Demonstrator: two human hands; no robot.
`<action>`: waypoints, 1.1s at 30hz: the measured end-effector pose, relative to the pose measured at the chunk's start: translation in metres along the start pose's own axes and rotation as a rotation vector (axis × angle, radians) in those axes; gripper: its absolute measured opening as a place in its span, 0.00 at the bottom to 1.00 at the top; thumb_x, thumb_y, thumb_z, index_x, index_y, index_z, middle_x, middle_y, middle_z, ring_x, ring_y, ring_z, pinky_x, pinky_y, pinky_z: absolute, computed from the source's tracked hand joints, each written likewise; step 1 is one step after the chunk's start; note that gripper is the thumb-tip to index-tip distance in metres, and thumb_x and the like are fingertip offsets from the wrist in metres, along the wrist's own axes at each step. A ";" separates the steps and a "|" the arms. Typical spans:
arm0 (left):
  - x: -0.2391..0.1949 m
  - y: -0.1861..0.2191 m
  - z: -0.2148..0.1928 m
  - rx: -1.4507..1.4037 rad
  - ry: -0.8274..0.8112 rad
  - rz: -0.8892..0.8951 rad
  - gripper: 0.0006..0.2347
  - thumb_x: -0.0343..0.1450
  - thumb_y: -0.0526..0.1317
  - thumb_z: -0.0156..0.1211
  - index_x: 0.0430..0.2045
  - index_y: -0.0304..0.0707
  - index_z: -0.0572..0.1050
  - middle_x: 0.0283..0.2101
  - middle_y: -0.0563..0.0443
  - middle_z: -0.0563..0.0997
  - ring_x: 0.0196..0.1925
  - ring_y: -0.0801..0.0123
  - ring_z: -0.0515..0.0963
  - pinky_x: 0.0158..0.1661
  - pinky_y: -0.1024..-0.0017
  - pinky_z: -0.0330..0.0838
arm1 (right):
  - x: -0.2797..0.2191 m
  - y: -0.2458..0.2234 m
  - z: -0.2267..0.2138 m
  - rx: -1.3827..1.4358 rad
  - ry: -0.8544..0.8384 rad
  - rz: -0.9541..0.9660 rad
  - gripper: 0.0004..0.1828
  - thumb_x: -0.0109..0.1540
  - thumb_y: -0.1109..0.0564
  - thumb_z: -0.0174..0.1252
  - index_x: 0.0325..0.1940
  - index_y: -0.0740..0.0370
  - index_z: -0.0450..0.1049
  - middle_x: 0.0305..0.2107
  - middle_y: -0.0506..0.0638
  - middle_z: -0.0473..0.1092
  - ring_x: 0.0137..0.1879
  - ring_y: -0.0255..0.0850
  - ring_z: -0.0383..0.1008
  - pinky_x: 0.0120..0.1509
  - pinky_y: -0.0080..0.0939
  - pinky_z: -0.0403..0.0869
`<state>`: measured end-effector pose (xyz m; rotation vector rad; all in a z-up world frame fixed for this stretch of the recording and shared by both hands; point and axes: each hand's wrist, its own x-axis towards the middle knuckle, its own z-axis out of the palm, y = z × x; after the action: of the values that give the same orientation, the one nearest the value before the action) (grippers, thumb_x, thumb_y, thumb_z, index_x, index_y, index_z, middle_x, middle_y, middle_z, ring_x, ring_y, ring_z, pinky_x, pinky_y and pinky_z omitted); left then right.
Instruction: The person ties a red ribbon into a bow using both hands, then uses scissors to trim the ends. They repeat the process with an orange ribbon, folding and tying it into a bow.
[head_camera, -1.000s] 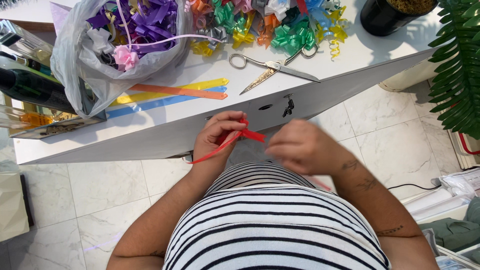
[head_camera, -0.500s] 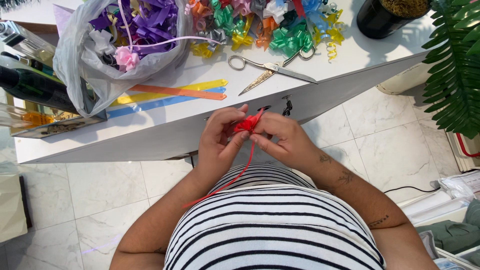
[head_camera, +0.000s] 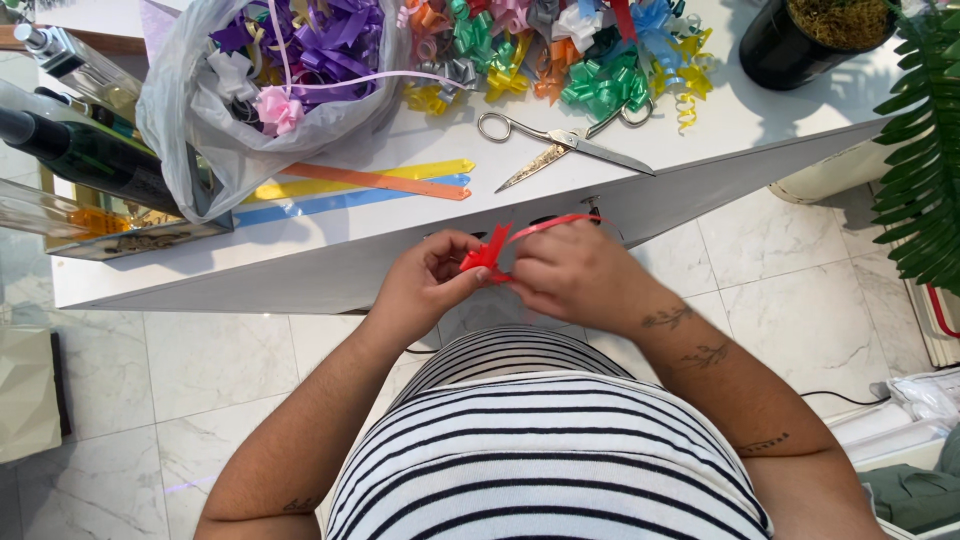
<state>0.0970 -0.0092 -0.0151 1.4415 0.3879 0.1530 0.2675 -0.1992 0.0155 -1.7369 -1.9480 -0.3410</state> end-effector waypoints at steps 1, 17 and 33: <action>-0.002 0.000 -0.004 0.000 0.002 0.001 0.16 0.72 0.37 0.74 0.53 0.35 0.80 0.41 0.48 0.83 0.41 0.74 0.86 0.44 0.77 0.83 | -0.002 0.014 -0.003 0.000 0.001 -0.002 0.02 0.66 0.54 0.65 0.42 0.51 0.79 0.39 0.47 0.76 0.45 0.47 0.81 0.48 0.48 0.76; -0.045 0.009 -0.035 -0.200 0.023 -0.072 0.10 0.74 0.35 0.63 0.50 0.37 0.76 0.51 0.47 0.86 0.51 0.68 0.85 0.54 0.70 0.81 | 0.059 0.125 -0.038 0.016 -0.697 0.534 0.11 0.65 0.48 0.70 0.48 0.51 0.81 0.45 0.46 0.74 0.60 0.49 0.69 0.60 0.52 0.72; -0.050 -0.002 -0.031 -0.479 0.031 -0.178 0.16 0.77 0.39 0.59 0.60 0.35 0.77 0.51 0.49 0.83 0.52 0.66 0.84 0.56 0.64 0.82 | 0.023 0.089 -0.075 0.284 0.096 0.520 0.06 0.69 0.70 0.60 0.45 0.69 0.69 0.41 0.62 0.74 0.45 0.48 0.76 0.50 0.47 0.78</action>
<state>0.0399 0.0027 -0.0110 0.9293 0.4667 0.1146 0.3679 -0.2030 0.0778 -1.9070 -1.3335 0.0376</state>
